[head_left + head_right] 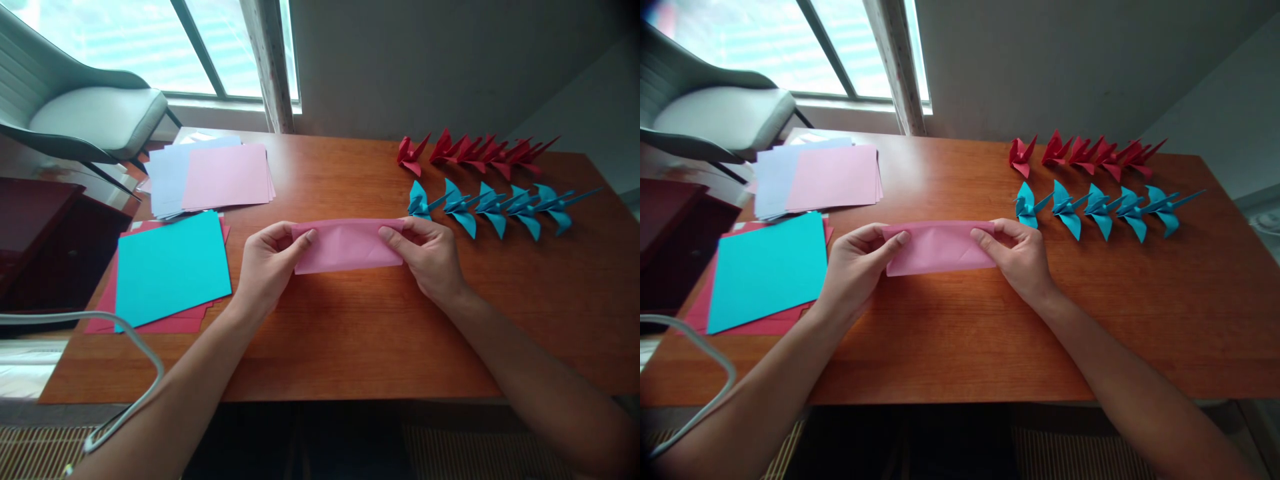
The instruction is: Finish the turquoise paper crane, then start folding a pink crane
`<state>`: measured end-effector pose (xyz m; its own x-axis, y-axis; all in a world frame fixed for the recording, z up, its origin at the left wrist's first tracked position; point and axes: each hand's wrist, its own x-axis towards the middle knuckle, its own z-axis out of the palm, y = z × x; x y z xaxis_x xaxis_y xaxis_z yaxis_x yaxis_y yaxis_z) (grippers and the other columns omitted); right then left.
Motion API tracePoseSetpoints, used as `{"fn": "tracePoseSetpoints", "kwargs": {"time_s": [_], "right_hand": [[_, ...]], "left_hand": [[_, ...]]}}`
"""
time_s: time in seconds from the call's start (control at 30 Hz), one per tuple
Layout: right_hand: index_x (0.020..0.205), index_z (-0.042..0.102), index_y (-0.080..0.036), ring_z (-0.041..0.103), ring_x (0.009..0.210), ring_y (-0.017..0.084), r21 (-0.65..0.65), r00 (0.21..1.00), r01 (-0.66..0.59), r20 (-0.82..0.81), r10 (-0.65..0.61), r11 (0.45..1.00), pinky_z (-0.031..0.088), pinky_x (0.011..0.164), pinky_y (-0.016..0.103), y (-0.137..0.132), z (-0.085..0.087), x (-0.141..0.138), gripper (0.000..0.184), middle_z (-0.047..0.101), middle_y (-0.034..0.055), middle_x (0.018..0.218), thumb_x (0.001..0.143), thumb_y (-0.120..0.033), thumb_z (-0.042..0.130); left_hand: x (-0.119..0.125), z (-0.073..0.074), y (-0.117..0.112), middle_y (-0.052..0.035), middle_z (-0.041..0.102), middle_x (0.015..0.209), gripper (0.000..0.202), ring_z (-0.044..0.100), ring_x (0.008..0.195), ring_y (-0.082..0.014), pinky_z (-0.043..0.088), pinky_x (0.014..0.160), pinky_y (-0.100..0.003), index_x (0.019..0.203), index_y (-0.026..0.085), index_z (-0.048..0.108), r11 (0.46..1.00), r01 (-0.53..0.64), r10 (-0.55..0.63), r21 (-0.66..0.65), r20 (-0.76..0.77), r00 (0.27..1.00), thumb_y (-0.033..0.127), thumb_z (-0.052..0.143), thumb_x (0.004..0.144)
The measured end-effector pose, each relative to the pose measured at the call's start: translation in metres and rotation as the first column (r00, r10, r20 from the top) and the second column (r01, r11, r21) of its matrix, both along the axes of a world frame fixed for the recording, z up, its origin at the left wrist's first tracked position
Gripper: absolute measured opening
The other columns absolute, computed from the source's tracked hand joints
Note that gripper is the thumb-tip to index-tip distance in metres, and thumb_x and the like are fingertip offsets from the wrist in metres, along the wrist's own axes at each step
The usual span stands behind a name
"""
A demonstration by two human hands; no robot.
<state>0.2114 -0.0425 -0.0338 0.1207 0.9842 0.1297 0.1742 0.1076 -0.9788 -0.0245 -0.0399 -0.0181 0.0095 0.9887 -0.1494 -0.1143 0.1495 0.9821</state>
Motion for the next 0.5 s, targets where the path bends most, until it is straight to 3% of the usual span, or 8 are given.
{"fn": "tracePoseSetpoints", "kwargs": {"time_s": [0.27, 0.5], "right_hand": [[0.082, 0.076, -0.026, 0.065, 0.068, 0.016, 0.014, 0.999, 0.049, 0.010, -0.049, 0.999, 0.054, 0.061, 0.030, 0.0006, 0.0009, 0.0004, 0.020, 0.074, -0.0007, 0.079, 0.077, -0.044, 0.081], [0.081, 0.076, -0.027, 0.066, 0.069, 0.016, 0.011, 1.000, 0.013, 0.023, -0.013, 1.000, 0.054, 0.060, 0.029, 0.0005, 0.0052, 0.0026, 0.017, 0.074, -0.0006, 0.078, 0.080, -0.043, 0.080]], "left_hand": [[0.0001, 0.0003, 0.0002, -0.0002, 0.070, 0.070, 0.028, 0.056, 0.059, -0.0106, 0.040, 0.052, -0.021, 0.076, 0.018, 0.075, 0.999, -0.021, 0.023, 0.027, -0.090, 0.996, 0.045, 0.083, 0.074], [-0.0004, 0.0034, 0.0014, -0.0011, 0.074, 0.074, 0.025, 0.059, 0.060, -0.0098, 0.042, 0.052, -0.019, 0.075, 0.018, 0.075, 0.999, -0.038, 0.040, 0.018, -0.089, 0.995, 0.042, 0.085, 0.073]]}}
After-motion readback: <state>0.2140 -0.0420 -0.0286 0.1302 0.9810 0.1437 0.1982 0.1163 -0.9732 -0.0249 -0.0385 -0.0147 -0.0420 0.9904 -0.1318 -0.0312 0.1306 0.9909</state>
